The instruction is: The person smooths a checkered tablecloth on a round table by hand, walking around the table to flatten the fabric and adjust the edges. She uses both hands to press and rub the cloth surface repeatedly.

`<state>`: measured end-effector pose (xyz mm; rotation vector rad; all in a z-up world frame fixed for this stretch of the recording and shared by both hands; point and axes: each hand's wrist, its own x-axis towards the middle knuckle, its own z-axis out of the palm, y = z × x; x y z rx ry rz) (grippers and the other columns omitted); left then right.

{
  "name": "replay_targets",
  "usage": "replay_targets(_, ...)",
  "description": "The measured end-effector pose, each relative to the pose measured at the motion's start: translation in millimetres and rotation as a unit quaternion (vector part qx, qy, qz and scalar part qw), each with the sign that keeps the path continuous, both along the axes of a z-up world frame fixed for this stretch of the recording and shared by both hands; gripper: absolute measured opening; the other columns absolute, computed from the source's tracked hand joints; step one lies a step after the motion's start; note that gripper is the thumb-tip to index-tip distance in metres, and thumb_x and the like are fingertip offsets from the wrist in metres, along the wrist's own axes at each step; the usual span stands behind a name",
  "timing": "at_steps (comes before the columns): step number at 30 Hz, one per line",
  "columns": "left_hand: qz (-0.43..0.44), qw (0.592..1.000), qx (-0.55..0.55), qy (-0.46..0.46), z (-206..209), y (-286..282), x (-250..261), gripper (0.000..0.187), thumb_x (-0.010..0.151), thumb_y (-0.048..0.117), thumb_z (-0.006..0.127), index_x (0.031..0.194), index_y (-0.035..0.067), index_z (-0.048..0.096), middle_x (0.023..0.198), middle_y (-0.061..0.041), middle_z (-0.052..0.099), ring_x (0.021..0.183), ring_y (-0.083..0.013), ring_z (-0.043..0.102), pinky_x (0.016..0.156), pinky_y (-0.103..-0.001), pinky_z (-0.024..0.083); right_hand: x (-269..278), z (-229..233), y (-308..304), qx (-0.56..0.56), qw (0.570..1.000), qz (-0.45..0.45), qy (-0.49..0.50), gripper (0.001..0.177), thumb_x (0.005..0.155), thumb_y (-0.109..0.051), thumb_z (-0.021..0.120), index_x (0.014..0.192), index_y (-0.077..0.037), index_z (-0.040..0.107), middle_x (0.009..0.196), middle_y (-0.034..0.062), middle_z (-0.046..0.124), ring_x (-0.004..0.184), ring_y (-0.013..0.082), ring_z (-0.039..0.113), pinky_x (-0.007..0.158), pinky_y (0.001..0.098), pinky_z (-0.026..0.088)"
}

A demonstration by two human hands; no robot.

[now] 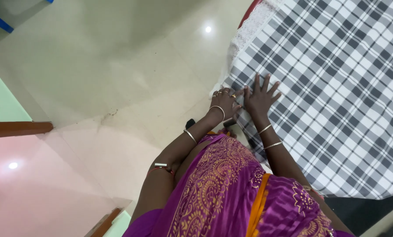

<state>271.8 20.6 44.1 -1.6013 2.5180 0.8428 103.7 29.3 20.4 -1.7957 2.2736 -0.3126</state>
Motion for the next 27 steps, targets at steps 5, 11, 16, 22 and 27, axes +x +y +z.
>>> replay_targets(5, 0.013, 1.0, -0.017, 0.018, -26, -34, 34, 0.074, 0.095, 0.053, 0.061, 0.158, 0.026, 0.035, 0.163, -0.02, 0.028, 0.149, -0.042, 0.03, 0.118, -0.055, 0.032, 11, 10, -16, -0.014, 1.0, -0.005, 0.006, 0.068, 0.106, -0.06, 0.036, 0.165, -0.025, 0.03, 0.173, 0.0194, 0.014, 0.155, 0.0518, -0.003, 0.116, 0.0754, -0.005)
replay_targets(11, -0.043, 0.999, -0.001, -0.015, -12, -77, 28, 0.081, 0.097, 0.058, 0.055, 0.162, 0.022, 0.023, 0.171, -0.018, 0.001, 0.155, -0.0461, 0.009, 0.121, -0.057, 0.024, 15, 14, -15, -0.014, 1.0, -0.021, 0.011, 0.066, 0.108, -0.058, 0.039, 0.164, -0.025, 0.033, 0.173, 0.0158, 0.018, 0.158, 0.0481, 0.001, 0.121, 0.0707, -0.002)
replay_targets(16, -0.175, 0.982, -0.076, -0.004, 0, -105, -5, 0.08, 0.101, 0.06, 0.05, 0.165, 0.023, 0.016, 0.172, -0.015, -0.004, 0.157, -0.0399, 0.004, 0.123, -0.061, 0.019, 13, 9, -14, -0.028, 0.999, -0.017, 0.028, 0.067, 0.104, -0.053, 0.045, 0.164, -0.024, 0.037, 0.174, 0.0161, 0.019, 0.158, 0.0476, 0.003, 0.121, 0.0699, -0.001)
replay_targets(22, -0.257, 0.963, 0.003, -0.085, 0, -157, -15, 0.082, 0.098, 0.069, 0.039, 0.165, 0.033, 0.008, 0.172, -0.006, -0.008, 0.159, -0.0313, -0.002, 0.125, -0.061, 0.007, 16, 10, -17, -0.038, 0.998, -0.022, 0.038, 0.065, 0.105, -0.054, 0.048, 0.163, -0.025, 0.038, 0.174, 0.0144, 0.021, 0.16, 0.0449, 0.005, 0.122, 0.0691, 0.001)
replay_targets(27, -0.287, 0.952, -0.056, -0.089, -11, -203, -25, 0.076, 0.102, 0.068, 0.034, 0.165, 0.036, 0.005, 0.173, -0.002, -0.006, 0.16, -0.03, -0.001, 0.125, -0.064, 0.004, 17, 13, -22, -0.032, 0.998, -0.042, 0.036, 0.063, 0.103, -0.053, 0.047, 0.161, -0.029, 0.041, 0.173, 0.011, 0.023, 0.16, 0.0426, 0.007, 0.123, 0.0675, 0.003)
